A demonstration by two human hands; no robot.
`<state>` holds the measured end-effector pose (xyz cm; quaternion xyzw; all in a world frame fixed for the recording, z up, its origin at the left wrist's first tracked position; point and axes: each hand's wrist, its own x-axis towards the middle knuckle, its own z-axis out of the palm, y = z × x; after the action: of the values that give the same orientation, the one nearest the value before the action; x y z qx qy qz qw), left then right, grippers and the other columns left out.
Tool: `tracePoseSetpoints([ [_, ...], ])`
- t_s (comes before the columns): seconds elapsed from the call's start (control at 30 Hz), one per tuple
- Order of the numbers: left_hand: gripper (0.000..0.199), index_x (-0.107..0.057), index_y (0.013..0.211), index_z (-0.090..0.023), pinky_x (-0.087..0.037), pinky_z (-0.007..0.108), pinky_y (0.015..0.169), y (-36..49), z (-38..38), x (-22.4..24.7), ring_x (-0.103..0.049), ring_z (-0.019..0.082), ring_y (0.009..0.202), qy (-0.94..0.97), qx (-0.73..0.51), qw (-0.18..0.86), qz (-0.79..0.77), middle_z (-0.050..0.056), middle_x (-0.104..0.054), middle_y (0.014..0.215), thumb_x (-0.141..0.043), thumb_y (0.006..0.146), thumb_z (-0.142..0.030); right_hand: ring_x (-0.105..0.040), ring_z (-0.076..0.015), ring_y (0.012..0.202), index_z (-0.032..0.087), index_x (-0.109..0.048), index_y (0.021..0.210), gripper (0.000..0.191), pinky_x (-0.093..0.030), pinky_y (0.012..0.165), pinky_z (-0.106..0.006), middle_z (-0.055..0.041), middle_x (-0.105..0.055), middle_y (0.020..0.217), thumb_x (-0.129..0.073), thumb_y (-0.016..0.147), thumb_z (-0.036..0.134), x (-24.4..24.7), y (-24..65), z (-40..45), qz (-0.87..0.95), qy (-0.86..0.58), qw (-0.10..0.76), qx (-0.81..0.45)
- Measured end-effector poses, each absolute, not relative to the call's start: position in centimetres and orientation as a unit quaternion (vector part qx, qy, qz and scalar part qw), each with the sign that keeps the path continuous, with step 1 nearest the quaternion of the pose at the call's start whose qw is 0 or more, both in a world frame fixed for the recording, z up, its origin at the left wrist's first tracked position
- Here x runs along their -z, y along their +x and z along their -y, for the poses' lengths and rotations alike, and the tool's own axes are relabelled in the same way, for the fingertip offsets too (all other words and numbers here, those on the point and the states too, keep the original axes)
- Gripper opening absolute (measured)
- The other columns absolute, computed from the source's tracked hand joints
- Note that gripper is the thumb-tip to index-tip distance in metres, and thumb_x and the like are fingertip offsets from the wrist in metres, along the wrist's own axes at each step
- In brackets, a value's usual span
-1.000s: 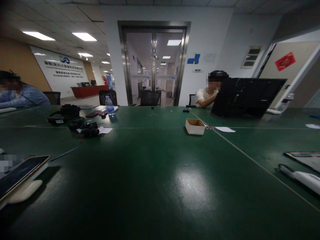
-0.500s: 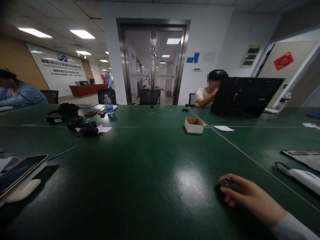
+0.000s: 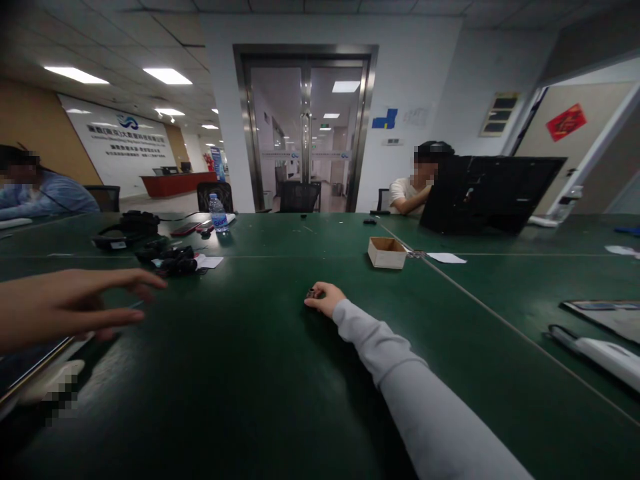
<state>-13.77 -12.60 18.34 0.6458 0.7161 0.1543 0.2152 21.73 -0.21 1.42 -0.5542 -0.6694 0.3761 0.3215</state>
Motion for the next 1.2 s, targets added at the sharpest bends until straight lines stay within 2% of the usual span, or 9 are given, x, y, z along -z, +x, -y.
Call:
tracePoseSetpoints([
  [0.1, 0.041, -0.062, 0.091, -0.024, -0.041, 0.016, 0.046, -8.4, 7.7, -17.2, -0.054, 0.005, 0.044, 0.717, -0.078, 0.33, -0.609, -0.007, -0.064, 0.074, -0.073, 0.052, -0.032, -0.053, -0.0097, 0.056, 0.016, -0.057, 0.067, 0.014, -0.042, 0.053, -0.019, 0.0029, -0.055, 0.062, -0.07, 0.062, 0.019, -0.6, 19.2, -2.0, 0.693, -0.549, 0.357, -0.304],
  [0.2, 0.024, -0.065, 0.071, -0.02, -0.038, 0.015, 0.044, -3.3, 1.5, -13.3, -0.049, 0.007, 0.038, 0.746, -0.218, 0.33, -0.536, -0.005, -0.059, 0.052, -0.075, 0.049, -0.024, -0.052, -0.0112, 0.059, 0.017, -0.056, 0.067, 0.015, -0.04, 0.056, -0.02, 0.0036, -0.054, 0.062, -0.068, 0.063, 0.026, 0.3, 17.5, -3.4, 0.673, -0.57, 0.398, -0.251],
  [0.27, 0.02, -0.065, 0.066, -0.02, -0.04, 0.016, 0.05, -0.7, -1.9, -10.2, -0.051, 0.008, 0.045, 0.765, -0.264, 0.295, -0.508, -0.004, -0.058, 0.051, -0.075, 0.049, -0.021, -0.051, -0.0114, 0.059, 0.018, -0.056, 0.069, 0.015, -0.039, 0.055, -0.021, 0.004, -0.054, 0.062, -0.066, 0.064, 0.028, 0.8, 17.0, -3.9, 0.664, -0.585, 0.413, -0.216],
  [0.33, 0.021, -0.065, 0.073, -0.02, -0.043, 0.018, 0.058, 1.4, -4.0, -7.2, -0.056, 0.01, 0.057, 0.737, -0.366, 0.267, -0.501, -0.001, -0.063, 0.065, -0.072, 0.055, -0.025, -0.05, -0.0114, 0.058, 0.019, -0.056, 0.07, 0.014, -0.038, 0.055, -0.021, 0.0043, -0.054, 0.062, -0.064, 0.064, 0.028, 1.2, 17.0, -4.0, 0.668, -0.585, 0.418, -0.194],
  [0.47, 0.029, -0.058, 0.098, -0.021, -0.047, 0.023, 0.064, 4.6, -5.1, -1.7, -0.059, 0.011, 0.066, 0.622, -0.489, 0.348, -0.504, 0.003, -0.063, 0.084, -0.053, 0.075, -0.037, -0.049, -0.011, 0.055, 0.019, -0.055, 0.069, 0.012, -0.038, 0.054, -0.02, 0.0049, -0.053, 0.059, -0.061, 0.066, 0.029, 1.3, 17.3, -4.1, 0.668, -0.584, 0.421, -0.185],
  [0.57, 0.029, -0.057, 0.102, -0.021, -0.047, 0.026, 0.076, 5.8, -4.9, 0.6, -0.058, 0.013, 0.079, 0.637, -0.513, 0.33, -0.471, 0.004, -0.061, 0.087, -0.054, 0.075, -0.032, -0.048, -0.0119, 0.056, 0.019, -0.055, 0.068, 0.008, -0.037, 0.054, -0.021, 0.0038, -0.053, 0.06, -0.058, 0.068, 0.026, 1.1, 17.0, -4.4, 0.676, -0.597, 0.402, -0.157],
  [0.73, 0.019, -0.063, 0.088, -0.021, -0.049, 0.026, 0.076, 5.4, -5.0, 1.0, -0.056, 0.015, 0.084, 0.678, -0.521, 0.252, -0.453, 0.005, -0.054, 0.086, -0.058, 0.07, -0.017, -0.051, -0.0145, 0.066, 0.019, -0.059, 0.08, 0.01, -0.039, 0.06, -0.023, -0.0004, -0.057, 0.071, -0.054, 0.071, 0.017, 0.9, 16.2, -5.0, 0.698, -0.6, 0.374, -0.116],
  [0.9, 0.016, -0.062, 0.083, -0.019, -0.051, 0.025, 0.069, 4.5, -5.2, 0.9, -0.057, 0.013, 0.076, 0.667, -0.523, 0.231, -0.477, 0.004, -0.054, 0.081, -0.061, 0.067, -0.015, -0.052, -0.0157, 0.07, 0.017, -0.06, 0.072, 0.01, -0.041, 0.065, -0.025, -0.0026, -0.056, 0.072, -0.064, 0.067, 0.024, 0.7, 16.0, -4.8, 0.706, -0.613, 0.34, -0.104],
  [1.2, 0.014, -0.059, 0.078, -0.014, -0.053, 0.026, 0.058, 3.8, -5.3, 1.0, -0.059, 0.012, 0.063, 0.535, -0.548, 0.405, -0.498, 0.003, -0.06, 0.072, -0.063, 0.066, -0.019, -0.056, -0.0125, 0.061, 0.018, -0.059, 0.078, 0.018, -0.047, 0.06, -0.024, 0.0021, -0.059, 0.069, -0.068, 0.063, 0.023, 1.4, 16.7, -4.9, 0.68, -0.54, 0.448, -0.214],
])
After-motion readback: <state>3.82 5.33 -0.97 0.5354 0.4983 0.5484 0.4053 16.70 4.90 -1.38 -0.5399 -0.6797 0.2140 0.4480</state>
